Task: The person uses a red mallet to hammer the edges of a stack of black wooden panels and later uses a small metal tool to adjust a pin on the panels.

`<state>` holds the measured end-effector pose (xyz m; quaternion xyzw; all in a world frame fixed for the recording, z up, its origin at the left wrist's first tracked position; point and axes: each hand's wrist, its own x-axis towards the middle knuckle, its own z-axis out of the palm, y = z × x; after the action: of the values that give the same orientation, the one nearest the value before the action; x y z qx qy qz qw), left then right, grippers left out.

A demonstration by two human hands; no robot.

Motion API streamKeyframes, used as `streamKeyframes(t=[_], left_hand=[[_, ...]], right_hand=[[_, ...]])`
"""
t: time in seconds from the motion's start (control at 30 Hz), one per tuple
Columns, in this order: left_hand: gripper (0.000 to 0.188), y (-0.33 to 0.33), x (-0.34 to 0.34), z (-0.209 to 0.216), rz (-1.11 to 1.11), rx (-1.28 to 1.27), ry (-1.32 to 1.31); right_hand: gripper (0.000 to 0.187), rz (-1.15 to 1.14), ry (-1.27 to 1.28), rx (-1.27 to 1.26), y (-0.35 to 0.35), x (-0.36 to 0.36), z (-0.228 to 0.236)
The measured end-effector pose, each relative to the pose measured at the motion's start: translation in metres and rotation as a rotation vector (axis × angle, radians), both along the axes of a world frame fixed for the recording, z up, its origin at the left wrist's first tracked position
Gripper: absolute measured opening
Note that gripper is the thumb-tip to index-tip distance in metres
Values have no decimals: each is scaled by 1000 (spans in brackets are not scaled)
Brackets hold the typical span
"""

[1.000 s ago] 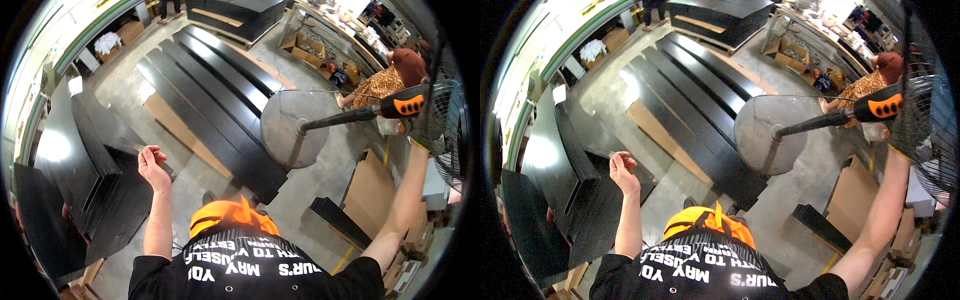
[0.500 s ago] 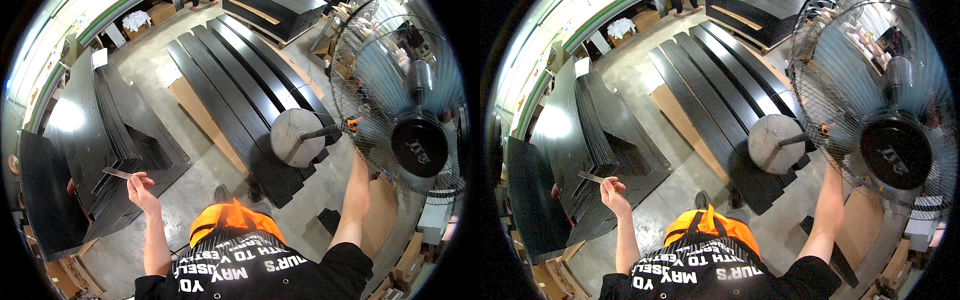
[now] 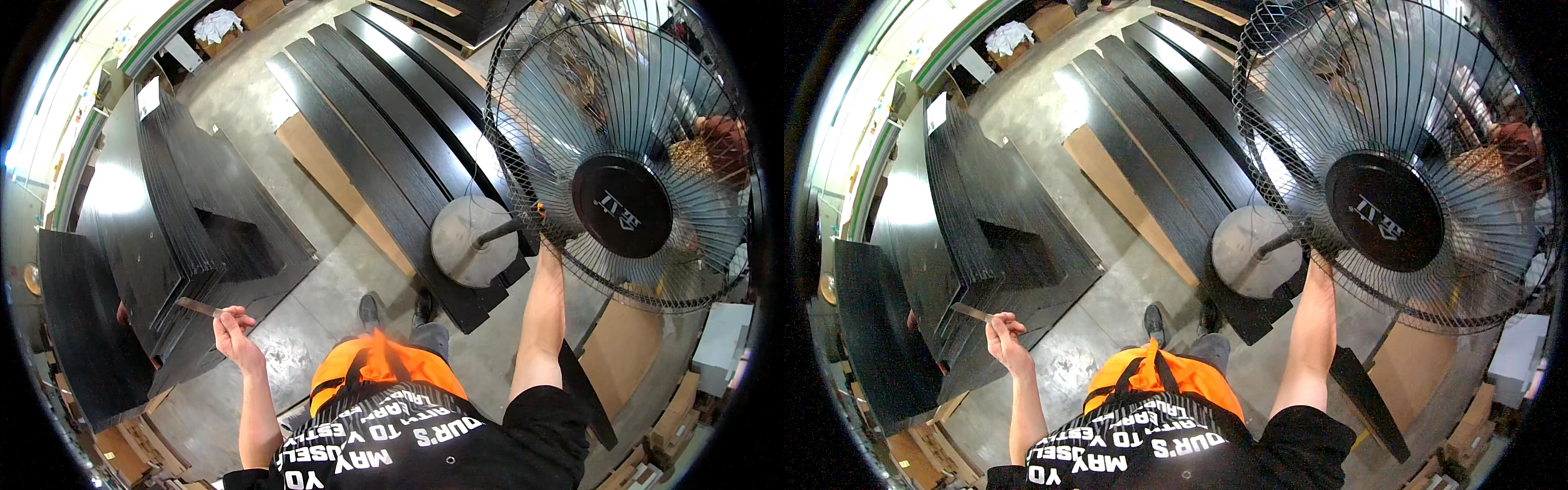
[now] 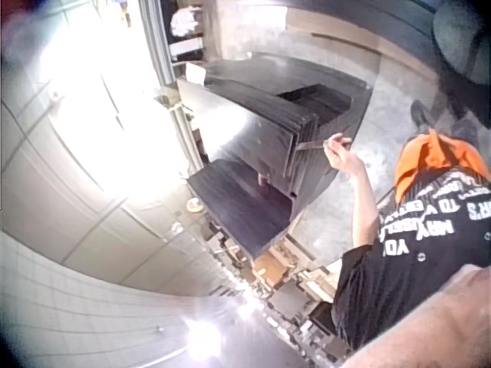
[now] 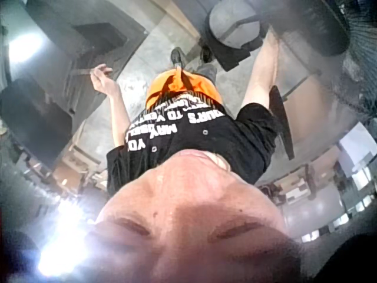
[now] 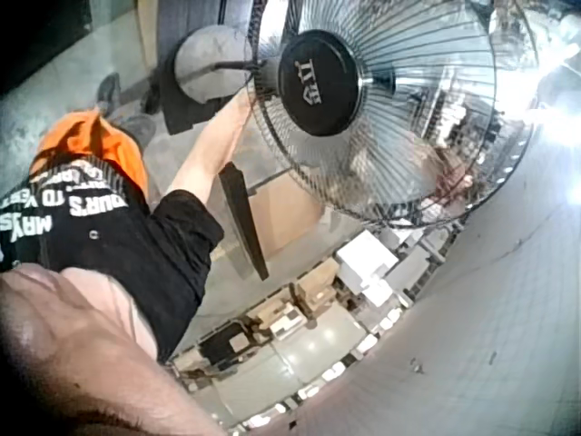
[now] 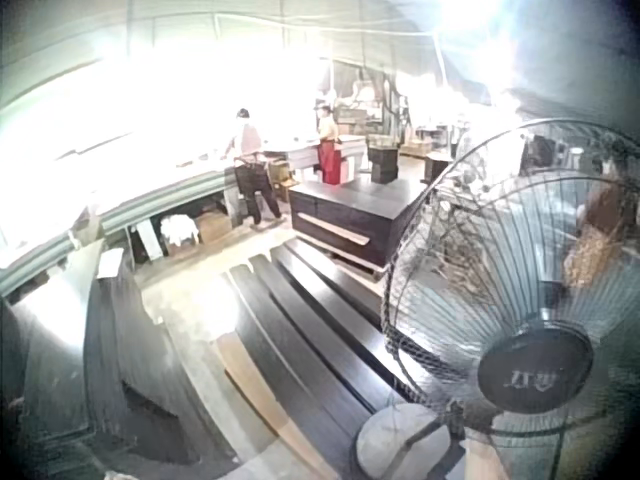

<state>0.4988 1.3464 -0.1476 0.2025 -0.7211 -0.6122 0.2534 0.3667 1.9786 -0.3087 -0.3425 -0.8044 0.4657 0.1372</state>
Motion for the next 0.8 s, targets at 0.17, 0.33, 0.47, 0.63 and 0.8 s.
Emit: streamKeyframes(t=[0.17,0.33,0.47,0.63,0.8], left_hand=[[28,4,-6,-5,-8,-3,-48],[28,6,-11,-12,-26,-5,-70],[28,9,-15,-12,-47,-26,-85],[29,13,-13,-19,-59,-44,-115],[29,27,-11,-39,-95,23,-97]], right_hand=[[43,3,-1,-18,-9,-3,-10],[42,19,1,-44,-31,-3,-20],[42,52,1,-68,-44,-10,-22],[41,120,-12,-106,-29,-3,-8],[41,201,-33,-132,-4,13,11]])
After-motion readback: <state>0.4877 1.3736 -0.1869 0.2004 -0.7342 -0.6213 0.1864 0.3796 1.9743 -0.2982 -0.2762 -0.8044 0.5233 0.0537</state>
